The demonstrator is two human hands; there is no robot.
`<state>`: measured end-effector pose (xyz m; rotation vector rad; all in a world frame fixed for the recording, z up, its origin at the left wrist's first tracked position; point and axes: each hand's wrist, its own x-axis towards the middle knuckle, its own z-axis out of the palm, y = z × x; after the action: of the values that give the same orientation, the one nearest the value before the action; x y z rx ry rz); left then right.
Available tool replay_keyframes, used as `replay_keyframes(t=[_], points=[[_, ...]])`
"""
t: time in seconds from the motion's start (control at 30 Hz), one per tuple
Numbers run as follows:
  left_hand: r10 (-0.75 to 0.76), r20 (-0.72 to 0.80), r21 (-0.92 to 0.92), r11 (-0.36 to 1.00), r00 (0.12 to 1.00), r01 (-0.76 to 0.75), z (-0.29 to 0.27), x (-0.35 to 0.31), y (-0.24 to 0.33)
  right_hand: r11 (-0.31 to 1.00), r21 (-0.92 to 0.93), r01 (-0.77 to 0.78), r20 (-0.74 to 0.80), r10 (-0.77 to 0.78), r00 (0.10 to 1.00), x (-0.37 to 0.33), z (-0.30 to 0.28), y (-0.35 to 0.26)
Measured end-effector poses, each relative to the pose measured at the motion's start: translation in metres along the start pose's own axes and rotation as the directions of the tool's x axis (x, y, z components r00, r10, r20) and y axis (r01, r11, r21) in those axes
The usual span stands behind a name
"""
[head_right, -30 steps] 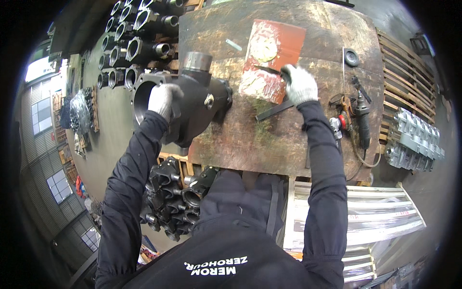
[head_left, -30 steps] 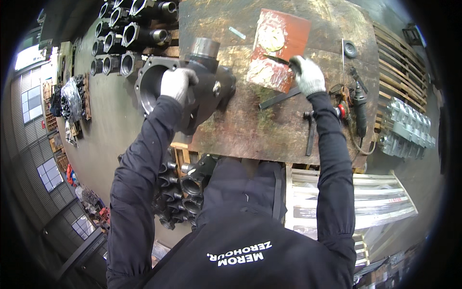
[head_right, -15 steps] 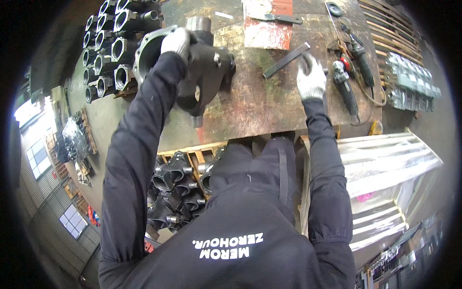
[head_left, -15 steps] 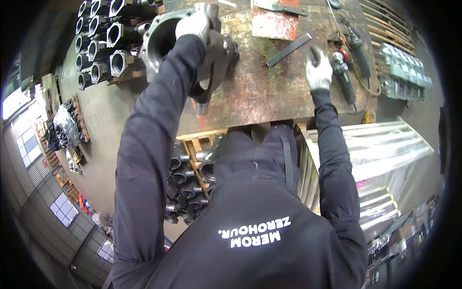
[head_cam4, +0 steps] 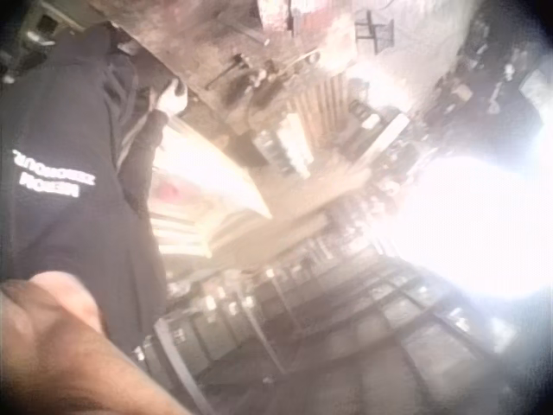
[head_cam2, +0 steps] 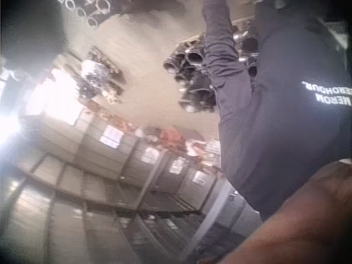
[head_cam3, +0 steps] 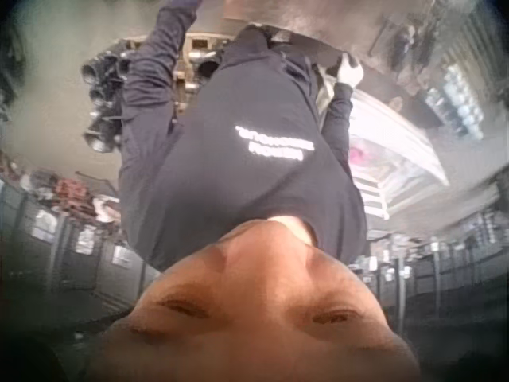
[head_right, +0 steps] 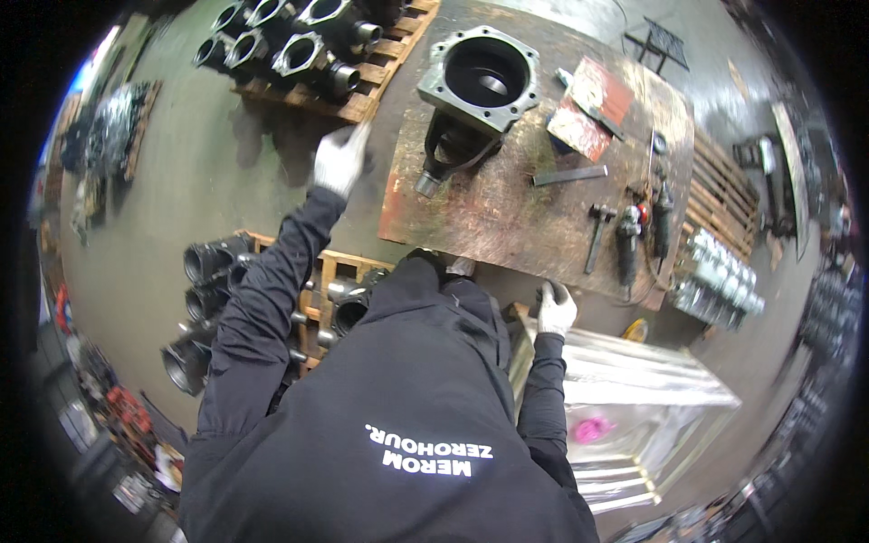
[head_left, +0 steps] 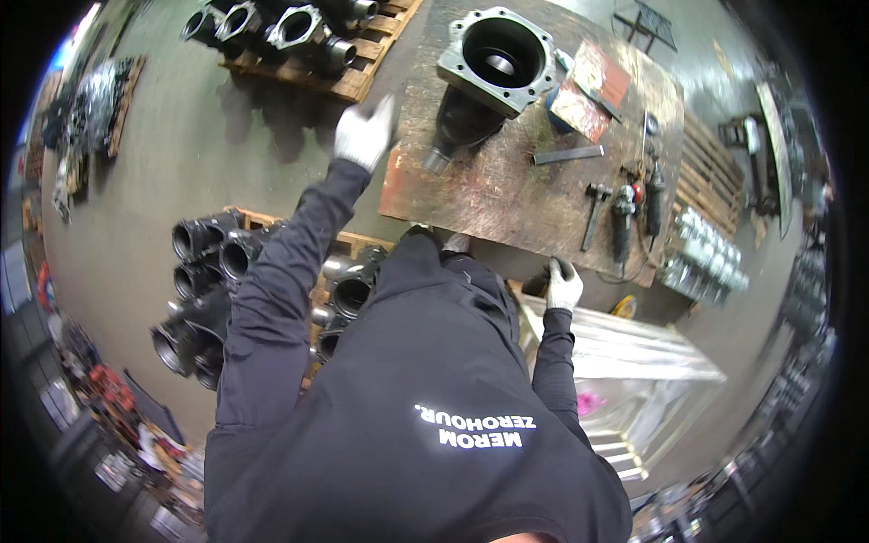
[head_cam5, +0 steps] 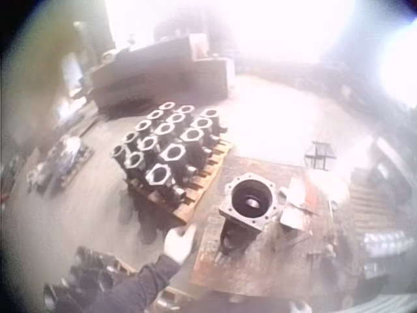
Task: The person applies a yellow paste to a black metal manifold using a small spatula, then places the manifold on a pallet with other similar parts. The person then cleans the spatula with a white cloth.
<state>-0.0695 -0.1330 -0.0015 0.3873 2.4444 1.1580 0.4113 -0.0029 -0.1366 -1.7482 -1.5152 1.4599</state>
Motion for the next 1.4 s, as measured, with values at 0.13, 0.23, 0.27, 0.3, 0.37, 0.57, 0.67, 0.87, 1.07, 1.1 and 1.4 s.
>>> replay_keyframes(t=[0.13,0.23,0.27,0.3,0.37,0.57,0.67,0.87,1.07,1.1,1.4], points=[[-0.392,-0.203,0.067,0.909,0.897,0.412,-0.036,-0.098,-0.179,0.975,-0.077,0.211,0.141,-0.198,0.97,0.053,0.038,-0.075],[-0.457,-0.17,-0.235,0.879,0.873,0.415,-0.054,-0.183,-0.278,0.874,-0.127,0.469,0.118,-0.456,0.882,0.074,0.07,-0.139],[-0.561,-0.151,-0.437,0.776,0.814,0.455,-0.055,-0.209,-0.303,0.837,-0.109,0.536,0.122,-0.524,0.843,0.077,0.08,-0.16],[-0.58,-0.119,-0.489,0.741,0.806,0.461,-0.056,-0.227,-0.324,0.798,-0.094,0.596,0.126,-0.584,0.802,0.075,0.089,-0.179],[-0.606,-0.227,-0.302,0.788,0.763,0.536,-0.058,-0.256,-0.356,0.752,-0.037,0.658,0.123,-0.65,0.75,0.07,0.112,-0.214],[-0.811,-0.218,-0.751,0.495,0.543,0.437,-0.04,-0.281,-0.409,0.594,-0.274,0.756,0.166,-0.745,0.646,0.054,0.174,-0.274],[-0.849,-0.207,-0.674,0.484,0.486,0.558,-0.041,-0.261,-0.429,0.575,-0.346,0.742,0.2,-0.727,0.657,0.054,0.212,-0.292],[-0.886,-0.044,-0.688,0.362,0.462,0.629,-0.109,-0.175,-0.461,0.536,-0.664,0.521,0.033,-0.676,0.737,0.05,0.285,-0.326],[-0.896,0.071,-0.626,0.301,0.437,0.719,-0.207,-0.08,-0.485,0.614,-0.737,0.281,-0.111,-0.521,0.846,0.058,0.356,-0.338],[-0.868,0.029,-0.609,0.378,0.496,0.697,-0.219,-0.063,-0.487,0.537,-0.812,0.227,-0.092,-0.502,0.86,0.056,0.361,-0.338],[-0.842,0.14,-0.573,0.36,0.521,0.736,-0.263,0.015,-0.472,0.454,-0.885,0.101,-0.151,-0.486,0.861,0.049,0.37,-0.341]])
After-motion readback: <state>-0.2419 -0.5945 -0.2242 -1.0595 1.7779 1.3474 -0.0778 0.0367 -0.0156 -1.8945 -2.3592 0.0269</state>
